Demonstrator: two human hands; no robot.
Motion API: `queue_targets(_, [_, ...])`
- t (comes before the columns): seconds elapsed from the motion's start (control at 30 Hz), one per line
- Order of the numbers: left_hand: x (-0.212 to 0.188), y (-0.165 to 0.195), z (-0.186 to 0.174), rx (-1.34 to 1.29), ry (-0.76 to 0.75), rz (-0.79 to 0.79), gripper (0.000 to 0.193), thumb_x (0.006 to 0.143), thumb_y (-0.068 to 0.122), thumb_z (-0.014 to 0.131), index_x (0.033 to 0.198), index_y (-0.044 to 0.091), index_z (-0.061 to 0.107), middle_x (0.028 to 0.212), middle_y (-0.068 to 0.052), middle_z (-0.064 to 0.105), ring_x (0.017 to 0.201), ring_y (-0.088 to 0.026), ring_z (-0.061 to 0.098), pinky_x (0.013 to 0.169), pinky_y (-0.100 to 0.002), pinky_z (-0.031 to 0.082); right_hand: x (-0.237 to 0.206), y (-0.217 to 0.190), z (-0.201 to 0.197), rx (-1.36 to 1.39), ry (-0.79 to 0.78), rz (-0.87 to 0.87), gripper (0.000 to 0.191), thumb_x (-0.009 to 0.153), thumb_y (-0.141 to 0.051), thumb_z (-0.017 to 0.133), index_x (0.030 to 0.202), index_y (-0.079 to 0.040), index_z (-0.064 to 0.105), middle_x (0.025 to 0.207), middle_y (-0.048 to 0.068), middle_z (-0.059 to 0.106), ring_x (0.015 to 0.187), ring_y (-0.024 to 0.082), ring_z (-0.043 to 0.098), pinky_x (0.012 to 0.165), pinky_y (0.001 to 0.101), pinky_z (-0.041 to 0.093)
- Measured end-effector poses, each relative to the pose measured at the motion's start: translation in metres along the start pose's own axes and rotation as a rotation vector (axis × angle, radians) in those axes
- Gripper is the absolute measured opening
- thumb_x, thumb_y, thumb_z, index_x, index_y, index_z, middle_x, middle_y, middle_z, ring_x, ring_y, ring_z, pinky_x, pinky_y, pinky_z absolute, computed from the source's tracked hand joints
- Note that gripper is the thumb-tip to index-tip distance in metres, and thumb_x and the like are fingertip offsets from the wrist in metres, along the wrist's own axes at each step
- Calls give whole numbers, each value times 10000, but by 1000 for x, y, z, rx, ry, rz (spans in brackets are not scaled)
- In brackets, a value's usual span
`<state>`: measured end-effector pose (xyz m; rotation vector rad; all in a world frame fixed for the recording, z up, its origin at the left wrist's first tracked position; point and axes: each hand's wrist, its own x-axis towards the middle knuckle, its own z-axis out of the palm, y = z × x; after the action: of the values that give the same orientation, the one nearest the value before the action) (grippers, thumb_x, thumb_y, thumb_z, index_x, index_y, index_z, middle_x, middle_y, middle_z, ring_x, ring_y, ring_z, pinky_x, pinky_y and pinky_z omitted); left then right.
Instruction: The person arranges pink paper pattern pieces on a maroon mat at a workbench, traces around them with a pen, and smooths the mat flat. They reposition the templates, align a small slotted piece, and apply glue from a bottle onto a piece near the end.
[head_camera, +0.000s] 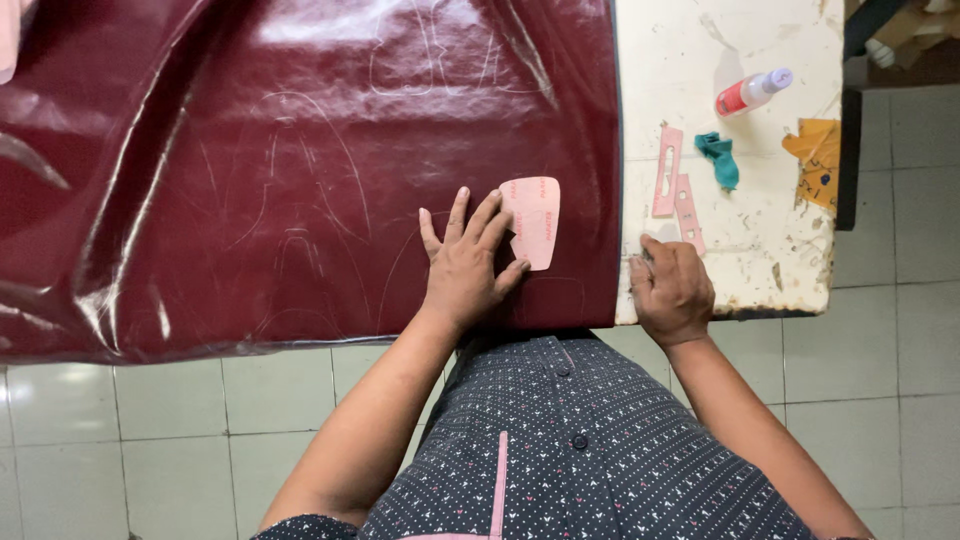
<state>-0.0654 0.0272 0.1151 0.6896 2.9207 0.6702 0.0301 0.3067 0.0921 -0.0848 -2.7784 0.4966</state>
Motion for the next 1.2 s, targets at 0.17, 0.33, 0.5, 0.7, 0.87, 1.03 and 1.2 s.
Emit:
queue_targets(0.17, [10, 22, 14, 10, 16, 100, 604, 873, 533, 708, 1385, 237, 585, 1593, -64, 401, 1551, -338, 198, 1202, -701, 20, 2, -1, -2, 15, 11, -3, 317, 948, -189, 724, 1249, -96, 683, 1049, 112, 608, 910, 317, 636, 756, 445, 528])
queue_targets(0.33, [16, 36, 26, -37, -25, 88, 604, 856, 531, 712, 1370, 236, 597, 1596, -36, 399, 1549, -310, 203, 1204, -696, 19, 3, -4, -3, 39, 25, -18, 314, 941, -175, 725, 1241, -92, 684, 1051, 111, 614, 910, 313, 641, 756, 431, 534])
queue_targets(0.5, [15, 35, 24, -58, -15, 86, 632, 851, 534, 720, 1380, 211, 602, 1590, -37, 399, 1552, -316, 202, 1209, -700, 19, 5, -2, -4, 46, -12, -3, 320, 947, -171, 721, 1250, -79, 680, 1031, 109, 609, 891, 298, 639, 738, 420, 532])
queue_targets(0.7, [8, 24, 4, -14, -23, -17, 642, 811, 544, 748, 1345, 214, 617, 1582, -22, 415, 1535, -342, 207, 1173, -716, 6, 3, 0, -5, 52, -7, 7, 321, 939, -180, 727, 1242, -81, 684, 1026, 111, 611, 888, 300, 635, 735, 430, 528])
queue_targets(0.87, [-9, -5, -18, -116, 29, -25, 819, 810, 507, 800, 1498, 179, 499, 1583, -9, 469, 1537, -314, 267, 1217, -664, 40, 2, 2, -1, 33, 1, -16, 315, 953, -192, 727, 1247, -87, 682, 1039, 117, 607, 918, 319, 635, 769, 449, 526])
queue_targets(1.03, [-12, -14, -20, -189, 29, -83, 965, 758, 483, 847, 1544, 143, 401, 1536, -21, 498, 1531, -288, 316, 1252, -628, 64, 1, 2, 3, 26, 14, -29, 314, 970, -199, 723, 1262, -92, 682, 1054, 125, 598, 948, 335, 635, 802, 460, 523])
queue_targets(1.2, [-9, -9, -12, -147, 35, -101, 940, 755, 502, 837, 1529, 180, 413, 1550, 4, 485, 1527, -314, 280, 1219, -666, 37, 0, 2, 5, 20, 13, -38, 327, 973, -202, 720, 1280, -95, 681, 1068, 125, 594, 956, 335, 630, 817, 457, 522])
